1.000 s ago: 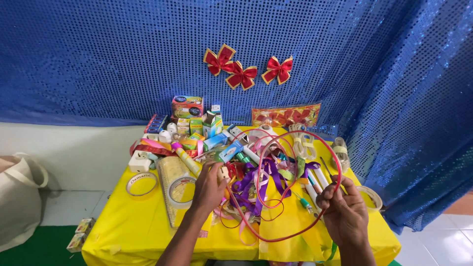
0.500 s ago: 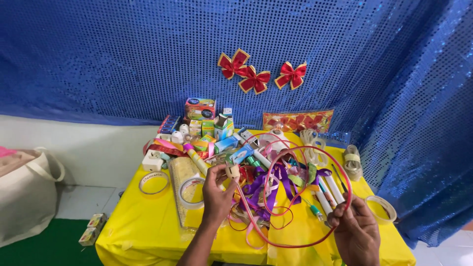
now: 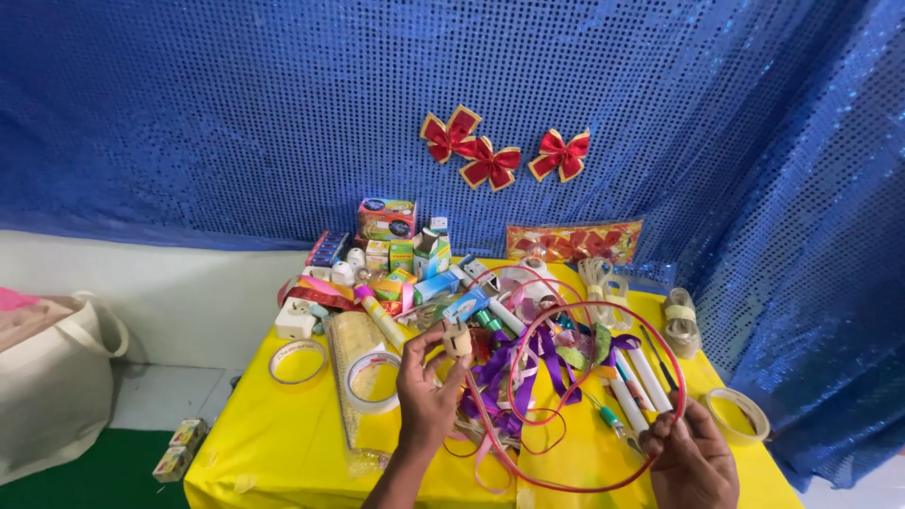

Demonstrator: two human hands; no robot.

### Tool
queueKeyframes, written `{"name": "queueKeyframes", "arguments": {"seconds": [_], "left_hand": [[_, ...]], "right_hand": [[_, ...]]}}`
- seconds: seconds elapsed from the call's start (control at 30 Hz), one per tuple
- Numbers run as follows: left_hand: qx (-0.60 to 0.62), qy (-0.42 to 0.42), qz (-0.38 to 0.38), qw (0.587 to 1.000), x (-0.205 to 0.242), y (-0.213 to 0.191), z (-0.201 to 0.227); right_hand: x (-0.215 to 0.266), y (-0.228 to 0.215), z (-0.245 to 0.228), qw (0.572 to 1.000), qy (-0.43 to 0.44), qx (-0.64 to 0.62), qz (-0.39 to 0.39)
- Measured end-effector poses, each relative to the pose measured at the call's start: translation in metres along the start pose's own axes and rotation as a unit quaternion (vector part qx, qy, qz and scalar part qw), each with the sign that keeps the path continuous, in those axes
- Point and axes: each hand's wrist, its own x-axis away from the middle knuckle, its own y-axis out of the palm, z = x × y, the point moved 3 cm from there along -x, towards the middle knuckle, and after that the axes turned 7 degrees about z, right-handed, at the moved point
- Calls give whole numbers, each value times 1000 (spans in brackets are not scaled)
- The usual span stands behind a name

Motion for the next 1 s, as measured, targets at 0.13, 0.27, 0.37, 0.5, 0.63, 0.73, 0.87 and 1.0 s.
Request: {"name": "queueKeyframes", "arguments": {"seconds": [0.13, 0.27, 0.37, 0.5, 0.63, 0.73, 0.87, 1.0], "left_hand": [[32, -2, 8, 999, 5, -2, -2], [66, -15, 9, 998, 10, -9, 3], [90, -55, 68, 992, 8, -21, 14], [56, -171, 184, 966, -3, -48, 17], [99, -47, 237, 965, -27, -85, -6], [-87, -120, 198, 969, -31, -93, 31], [-222, -125, 122, 959, -37, -87, 20], [-232, -134, 80, 960, -33, -70, 12]], "right_hand": [[0, -10, 9, 1000, -4, 0, 7], [-4, -23, 13, 1000, 7, 0, -1], [-8, -39, 21, 1000, 10, 9, 18], [-4, -41, 21, 999, 5, -17, -30], [-4, -45, 30, 997, -3, -51, -59], [-1, -52, 40, 998, 15, -31, -45], [17, -19, 38, 999, -1, 16, -32], [26, -12, 43, 996, 20, 69, -60]]}}
